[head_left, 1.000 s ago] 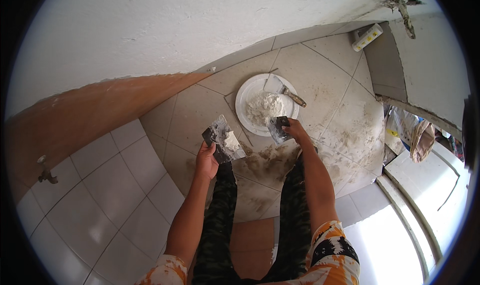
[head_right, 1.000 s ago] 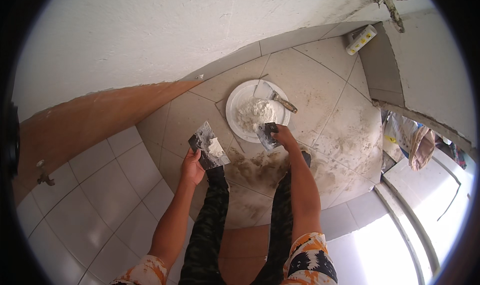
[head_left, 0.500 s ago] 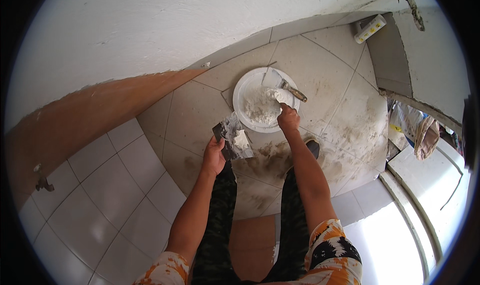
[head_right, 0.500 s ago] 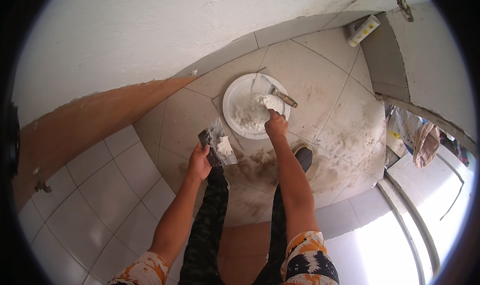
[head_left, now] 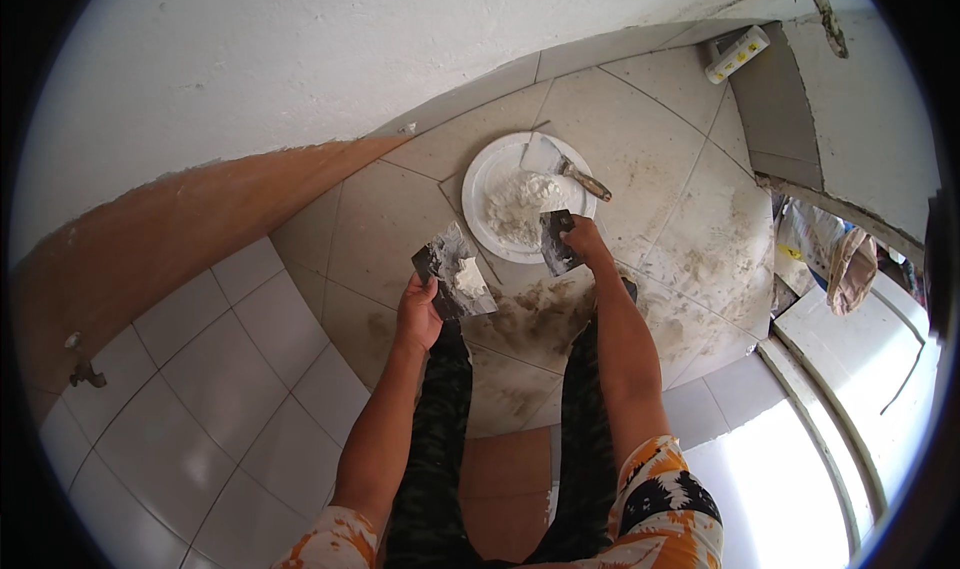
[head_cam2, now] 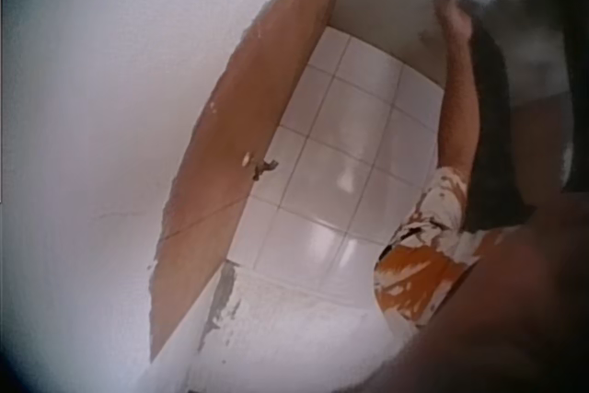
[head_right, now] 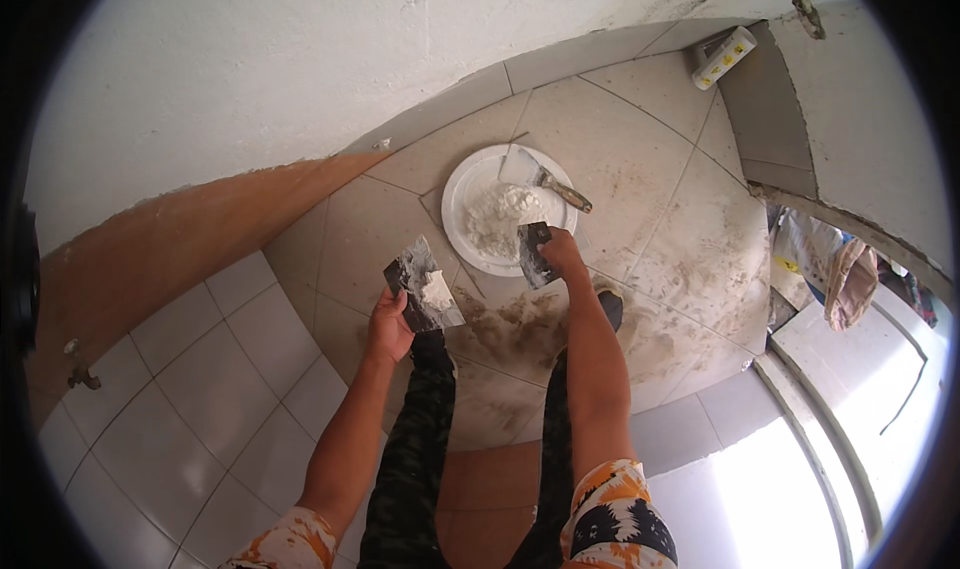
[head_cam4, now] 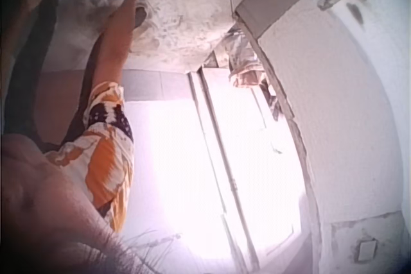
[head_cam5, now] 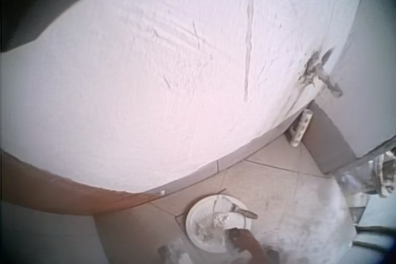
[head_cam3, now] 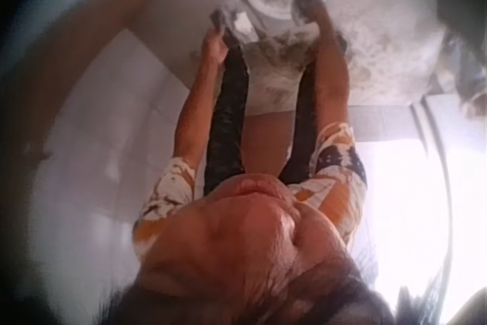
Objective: The person kneels on the floor, mixes a white plaster-like substance in a bucket with a trowel, adds water from a cup, and applies the mixture to a wall using a trowel and a hawk.
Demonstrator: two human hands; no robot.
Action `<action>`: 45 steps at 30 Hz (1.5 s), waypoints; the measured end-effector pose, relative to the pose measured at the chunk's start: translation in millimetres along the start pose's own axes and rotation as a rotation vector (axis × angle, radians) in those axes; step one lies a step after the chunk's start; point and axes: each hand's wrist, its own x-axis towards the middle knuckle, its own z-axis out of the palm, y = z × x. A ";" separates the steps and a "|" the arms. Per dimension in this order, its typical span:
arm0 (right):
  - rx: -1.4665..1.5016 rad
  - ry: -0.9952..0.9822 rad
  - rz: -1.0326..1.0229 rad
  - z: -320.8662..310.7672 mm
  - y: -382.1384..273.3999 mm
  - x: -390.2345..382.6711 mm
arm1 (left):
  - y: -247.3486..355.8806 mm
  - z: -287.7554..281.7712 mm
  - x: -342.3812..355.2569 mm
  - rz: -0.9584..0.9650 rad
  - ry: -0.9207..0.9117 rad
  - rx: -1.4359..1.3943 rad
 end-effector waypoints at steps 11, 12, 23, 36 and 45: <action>0.319 0.138 -0.898 -59.3 -121.0 -228.3 | 21.3 93.7 -36.7 -0.014 -0.028 -0.054; 0.197 0.189 -0.990 -73.6 -147.7 -250.1 | 33.5 124.1 -51.8 -0.009 -0.073 -0.080; -0.359 0.664 -1.331 -256.9 -350.5 -540.1 | 216.2 371.9 -315.9 0.109 -0.327 -0.093; -0.215 0.725 -1.536 -307.3 -442.9 -717.7 | 264.6 438.6 -441.5 -0.043 -0.389 -0.343; -0.133 0.650 -1.342 -373.3 -432.5 -758.9 | 296.1 448.1 -492.5 0.172 -0.574 -0.316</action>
